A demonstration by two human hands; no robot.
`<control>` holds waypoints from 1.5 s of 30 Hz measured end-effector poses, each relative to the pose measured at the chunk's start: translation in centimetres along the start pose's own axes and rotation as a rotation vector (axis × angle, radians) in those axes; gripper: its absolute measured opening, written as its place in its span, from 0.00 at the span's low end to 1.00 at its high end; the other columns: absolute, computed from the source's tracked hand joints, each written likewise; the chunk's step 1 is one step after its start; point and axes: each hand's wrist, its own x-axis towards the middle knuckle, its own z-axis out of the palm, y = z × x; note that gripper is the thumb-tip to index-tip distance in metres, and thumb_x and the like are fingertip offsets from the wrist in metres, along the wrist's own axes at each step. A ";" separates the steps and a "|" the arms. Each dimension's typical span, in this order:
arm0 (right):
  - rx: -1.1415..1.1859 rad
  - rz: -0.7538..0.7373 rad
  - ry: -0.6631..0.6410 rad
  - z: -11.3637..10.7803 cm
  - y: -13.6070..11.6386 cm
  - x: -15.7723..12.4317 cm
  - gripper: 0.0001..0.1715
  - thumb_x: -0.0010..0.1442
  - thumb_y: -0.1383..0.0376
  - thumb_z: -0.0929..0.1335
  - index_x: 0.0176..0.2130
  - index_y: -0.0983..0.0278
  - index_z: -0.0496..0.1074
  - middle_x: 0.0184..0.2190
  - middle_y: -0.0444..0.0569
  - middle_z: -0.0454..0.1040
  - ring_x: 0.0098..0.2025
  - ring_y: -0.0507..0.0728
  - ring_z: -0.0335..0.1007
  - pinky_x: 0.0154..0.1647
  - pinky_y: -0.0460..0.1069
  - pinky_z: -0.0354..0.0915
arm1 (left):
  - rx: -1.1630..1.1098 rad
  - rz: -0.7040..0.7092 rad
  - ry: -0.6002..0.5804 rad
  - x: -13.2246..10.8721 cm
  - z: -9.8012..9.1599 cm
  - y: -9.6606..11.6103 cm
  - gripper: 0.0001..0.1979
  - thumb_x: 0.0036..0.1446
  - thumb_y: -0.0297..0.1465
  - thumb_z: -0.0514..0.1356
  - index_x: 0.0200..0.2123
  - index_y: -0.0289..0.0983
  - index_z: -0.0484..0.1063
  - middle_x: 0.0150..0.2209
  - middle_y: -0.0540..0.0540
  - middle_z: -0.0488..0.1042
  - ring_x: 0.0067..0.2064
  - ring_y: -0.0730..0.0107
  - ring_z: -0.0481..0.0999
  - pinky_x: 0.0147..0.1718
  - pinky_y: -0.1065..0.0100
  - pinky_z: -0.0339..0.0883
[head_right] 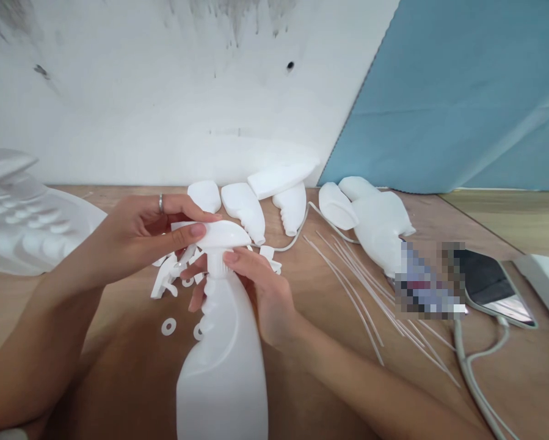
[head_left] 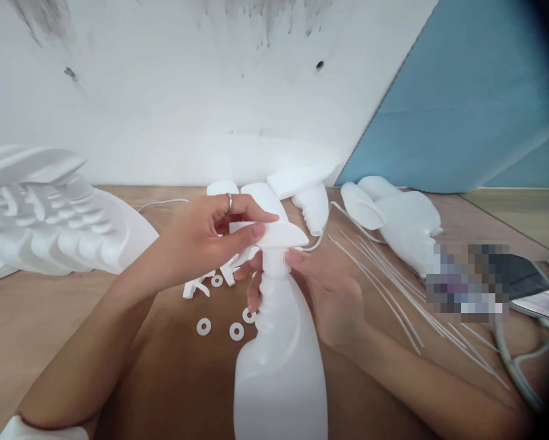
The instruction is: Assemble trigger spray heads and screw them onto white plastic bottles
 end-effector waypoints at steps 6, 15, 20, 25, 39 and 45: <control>-0.102 0.022 0.041 0.3 -0.3 0.0 0.20 0.53 0.54 0.73 0.40 0.65 0.71 0.21 0.46 0.74 0.23 0.54 0.71 0.24 0.46 0.65 | 0.051 0.003 0.036 0.1 0.0 -0.1 0.06 0.60 0.32 0.60 0.38 0.39 0.76 0.29 0.51 0.77 0.26 0.73 0.74 0.23 0.72 0.66; -0.048 0.064 -0.008 0.1 -0.6 0.0 0.16 0.54 0.54 0.71 0.35 0.65 0.72 0.31 0.51 0.77 0.27 0.56 0.74 0.25 0.48 0.68 | 0.029 -0.001 0.025 0.0 0.1 0.0 0.05 0.61 0.33 0.59 0.36 0.39 0.75 0.26 0.52 0.75 0.25 0.73 0.74 0.24 0.71 0.66; -0.031 0.080 -0.051 -0.1 -0.4 0.1 0.14 0.55 0.58 0.70 0.29 0.66 0.71 0.23 0.48 0.74 0.23 0.54 0.70 0.23 0.48 0.67 | 0.046 0.012 0.044 0.1 0.1 0.0 0.06 0.60 0.33 0.60 0.36 0.39 0.76 0.32 0.50 0.77 0.28 0.73 0.73 0.25 0.71 0.66; 0.043 0.071 -0.024 0.0 -0.5 0.1 0.15 0.56 0.55 0.68 0.33 0.65 0.71 0.25 0.49 0.74 0.23 0.56 0.70 0.22 0.49 0.67 | 0.108 0.005 0.055 0.2 0.2 -0.1 0.06 0.60 0.33 0.60 0.36 0.38 0.76 0.33 0.49 0.77 0.29 0.73 0.72 0.25 0.71 0.65; 0.016 0.037 -0.116 -0.7 0.2 0.2 0.19 0.61 0.53 0.67 0.31 0.66 0.73 0.22 0.49 0.74 0.21 0.54 0.69 0.22 0.48 0.66 | 0.118 0.013 0.069 0.1 0.2 0.0 0.06 0.60 0.33 0.60 0.38 0.39 0.77 0.33 0.50 0.77 0.29 0.73 0.72 0.26 0.71 0.64; -0.068 0.010 -0.066 -0.4 0.3 0.0 0.19 0.60 0.54 0.70 0.27 0.67 0.71 0.21 0.47 0.72 0.22 0.55 0.71 0.23 0.48 0.67 | 0.116 0.033 0.050 0.1 0.5 0.2 0.07 0.61 0.34 0.59 0.38 0.38 0.77 0.31 0.49 0.76 0.28 0.73 0.71 0.26 0.71 0.64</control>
